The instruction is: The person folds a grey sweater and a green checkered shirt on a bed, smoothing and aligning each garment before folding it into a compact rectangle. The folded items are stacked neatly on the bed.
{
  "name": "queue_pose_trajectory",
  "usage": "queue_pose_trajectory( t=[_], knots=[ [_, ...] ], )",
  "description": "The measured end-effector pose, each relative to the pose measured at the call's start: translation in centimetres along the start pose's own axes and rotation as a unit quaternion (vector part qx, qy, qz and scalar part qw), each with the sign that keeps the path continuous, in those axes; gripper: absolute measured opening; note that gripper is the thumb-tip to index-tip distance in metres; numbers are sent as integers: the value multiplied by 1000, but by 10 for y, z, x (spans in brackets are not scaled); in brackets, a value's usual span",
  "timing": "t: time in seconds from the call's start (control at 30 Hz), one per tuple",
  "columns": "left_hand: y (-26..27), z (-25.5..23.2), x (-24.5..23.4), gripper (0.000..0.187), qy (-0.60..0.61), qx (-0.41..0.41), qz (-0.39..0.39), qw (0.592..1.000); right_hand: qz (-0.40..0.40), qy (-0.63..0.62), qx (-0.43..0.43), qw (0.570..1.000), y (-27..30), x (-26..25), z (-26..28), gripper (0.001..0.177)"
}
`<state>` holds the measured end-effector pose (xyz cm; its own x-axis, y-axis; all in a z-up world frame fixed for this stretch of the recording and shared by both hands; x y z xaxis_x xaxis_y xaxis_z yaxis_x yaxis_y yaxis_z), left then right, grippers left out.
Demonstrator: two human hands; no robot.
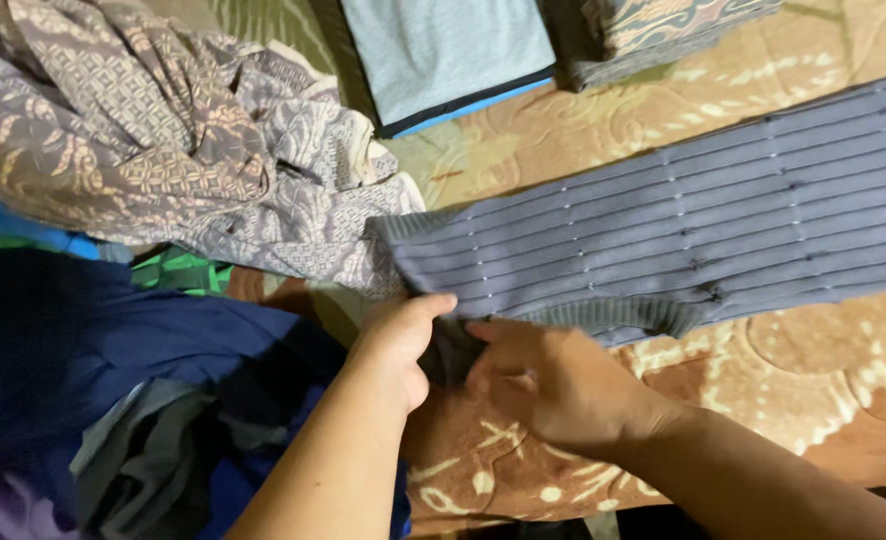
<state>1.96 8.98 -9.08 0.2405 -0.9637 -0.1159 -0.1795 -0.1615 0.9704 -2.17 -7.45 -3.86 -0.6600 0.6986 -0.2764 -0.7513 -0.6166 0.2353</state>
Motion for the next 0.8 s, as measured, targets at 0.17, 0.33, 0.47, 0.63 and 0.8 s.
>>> queue_pose_trajectory(
  t=[0.17, 0.33, 0.47, 0.63, 0.8],
  knots=[
    [49, -16, 39, 37, -35, 61, 10, 997, -286, -241, 97, 923, -10, -54, 8, 46],
    [124, -23, 115, 48, -248, 239, -19, 938, -308, -445, 150, 827, 0, -93, 9, 49],
    [146, -11, 165, 58, -282, 257, 119, 917, -346, -404, 228, 816, 47, -143, -23, 34],
    [148, 2, 223, 61, -163, 355, 232, 891, -345, -314, 269, 843, 126, -220, -78, 33],
    [135, 17, 258, 54, -346, 438, 36, 829, -440, -364, 286, 770, 180, -258, -125, 41]
  ],
)
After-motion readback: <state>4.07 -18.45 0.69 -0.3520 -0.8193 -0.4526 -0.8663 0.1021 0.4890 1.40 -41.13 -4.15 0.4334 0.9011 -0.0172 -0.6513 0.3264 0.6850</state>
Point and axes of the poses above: each hand's wrist, its own y-axis away from the middle knuckle, its own x-axis out of the palm, z = x × y, the point moved 5 cm from there along -y, towards the middle knuckle, and after that the axes turned 14 degrees about -x, right-handed, at the moved point
